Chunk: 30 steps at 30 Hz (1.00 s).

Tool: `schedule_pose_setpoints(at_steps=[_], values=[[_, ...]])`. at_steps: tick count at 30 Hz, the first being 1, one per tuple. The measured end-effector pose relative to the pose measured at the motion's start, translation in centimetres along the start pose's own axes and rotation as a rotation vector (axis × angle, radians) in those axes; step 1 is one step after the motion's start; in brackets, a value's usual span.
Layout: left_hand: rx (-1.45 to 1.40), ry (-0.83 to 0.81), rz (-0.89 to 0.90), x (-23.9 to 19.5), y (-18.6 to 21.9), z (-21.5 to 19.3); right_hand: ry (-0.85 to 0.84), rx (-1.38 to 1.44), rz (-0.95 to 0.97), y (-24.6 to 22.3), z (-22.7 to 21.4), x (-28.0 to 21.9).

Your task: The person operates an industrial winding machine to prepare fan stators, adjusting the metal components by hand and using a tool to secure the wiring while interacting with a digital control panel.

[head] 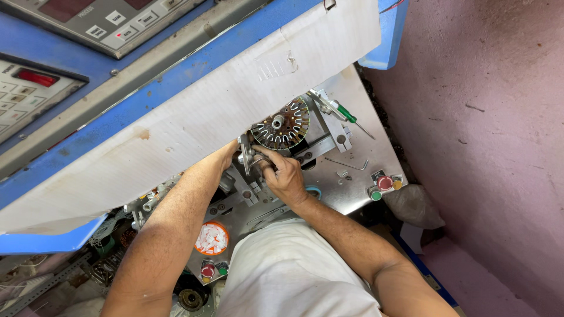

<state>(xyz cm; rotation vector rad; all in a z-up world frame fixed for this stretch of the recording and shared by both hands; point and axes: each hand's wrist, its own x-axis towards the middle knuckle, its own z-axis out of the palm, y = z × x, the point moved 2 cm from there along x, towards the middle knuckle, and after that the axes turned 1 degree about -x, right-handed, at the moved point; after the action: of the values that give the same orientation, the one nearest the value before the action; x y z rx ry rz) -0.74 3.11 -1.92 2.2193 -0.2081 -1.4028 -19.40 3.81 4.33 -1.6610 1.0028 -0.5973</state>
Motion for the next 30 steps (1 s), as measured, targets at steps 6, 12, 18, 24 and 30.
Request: schedule_pose_setpoints(at_steps=[6, 12, 18, 24, 30], values=[[-0.006, -0.004, 0.002, 0.2, -0.1, 0.1, 0.048, -0.169, -0.162, -0.1, 0.2, 0.4], [-0.019, 0.001, 0.01, 0.1, 0.0, 0.4, 0.006, -0.251, -0.254, -0.1, -0.1, 1.0], [-0.016, -0.004, 0.053, 0.3, 2.0, 1.0, -0.071, -0.196, -0.087, -1.2, -1.7, 0.4], [-0.011, -0.012, 0.04, -0.1, 0.9, 1.4, -0.116, 0.125, -0.047, 0.4, -3.3, -2.3], [-0.016, -0.005, 0.041, -0.2, 0.3, 0.9, -0.123, 0.267, 0.233, 3.1, -1.5, -2.5]])
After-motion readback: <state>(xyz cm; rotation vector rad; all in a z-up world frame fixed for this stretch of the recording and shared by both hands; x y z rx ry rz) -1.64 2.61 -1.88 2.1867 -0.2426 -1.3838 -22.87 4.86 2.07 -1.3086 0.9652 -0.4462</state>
